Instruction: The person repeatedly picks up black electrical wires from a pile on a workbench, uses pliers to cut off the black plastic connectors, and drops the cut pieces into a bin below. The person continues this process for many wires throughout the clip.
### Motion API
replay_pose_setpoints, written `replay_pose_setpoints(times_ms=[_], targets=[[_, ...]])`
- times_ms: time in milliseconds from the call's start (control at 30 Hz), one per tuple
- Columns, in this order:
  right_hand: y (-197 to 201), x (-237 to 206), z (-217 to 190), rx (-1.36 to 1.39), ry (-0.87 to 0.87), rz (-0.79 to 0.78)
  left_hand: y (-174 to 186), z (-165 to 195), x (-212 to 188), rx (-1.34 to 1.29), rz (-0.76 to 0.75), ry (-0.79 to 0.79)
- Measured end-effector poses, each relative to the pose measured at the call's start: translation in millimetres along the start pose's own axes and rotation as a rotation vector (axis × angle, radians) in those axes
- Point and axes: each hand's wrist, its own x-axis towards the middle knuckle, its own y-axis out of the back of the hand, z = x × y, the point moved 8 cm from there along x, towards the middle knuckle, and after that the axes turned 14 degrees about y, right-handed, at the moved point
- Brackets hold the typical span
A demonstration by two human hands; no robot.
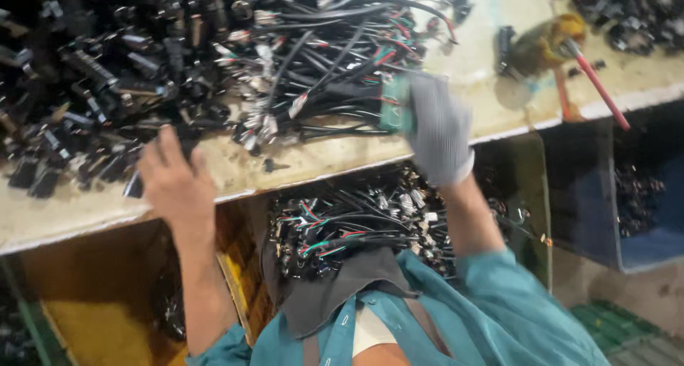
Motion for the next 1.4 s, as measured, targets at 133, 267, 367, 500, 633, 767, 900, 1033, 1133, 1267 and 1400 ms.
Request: replay_pose_setpoints(times_ms=[133,267,367,500,633,767,900,1033,1133,1267,1400], targets=[[-43.3,-34.3,-40.6,0.099,-0.077,-0.124,-21.1,7.4,-4.5,-0.103,0.02,-0.116],[-67.5,-51.1,-26.7,0.016,-0.206,-0.159,-40.0,21.6,-8.5,-0.148,-0.172,-0.15],[-72.1,-54.0,-19.9,-0.021,-0.225,-0.278,-21.4,27.6,-1.7,-0.291,-0.143,-0.151],[-71.9,-60.3,-29.1,0.018,-0.273,-0.327,3.4,17.5,-7.2,-1.241,-0.248,0.149],[-86.0,-64.7,-41.2,-0.026,-0.206,-0.384,-7.4,64.8,-46.3,-1.821,-0.697,0.064],[-75.2,-53.7,-36.8,0.137,-0.056,-0.247,-46.0,75.9,-89.1,-1.645,-1.017,0.415],[-80.2,-95.5,-4.2,0.862,-1.085,-0.305,-43.9,83.6,-100.5,-1.751,-1.119,0.44],[-58.5,-65.8,-46.1,1.03,-0.767,-0.162,-20.7,84.7,-83.8,-1.274,-0.771,0.243],[-60.0,-48.4,-63.5,0.772,-0.263,-0.198,12.6,98.0,-74.9,-1.051,-0.542,0.02],[-110.1,-70.1,-43.3,0.145,0.046,-0.429,33.1,152.5,-75.7,-1.052,-0.56,-0.334],[-130.3,-99.7,-25.1,0.397,-0.127,-0.271,-3.8,265.0,-79.4,-0.825,-0.38,-0.702]])
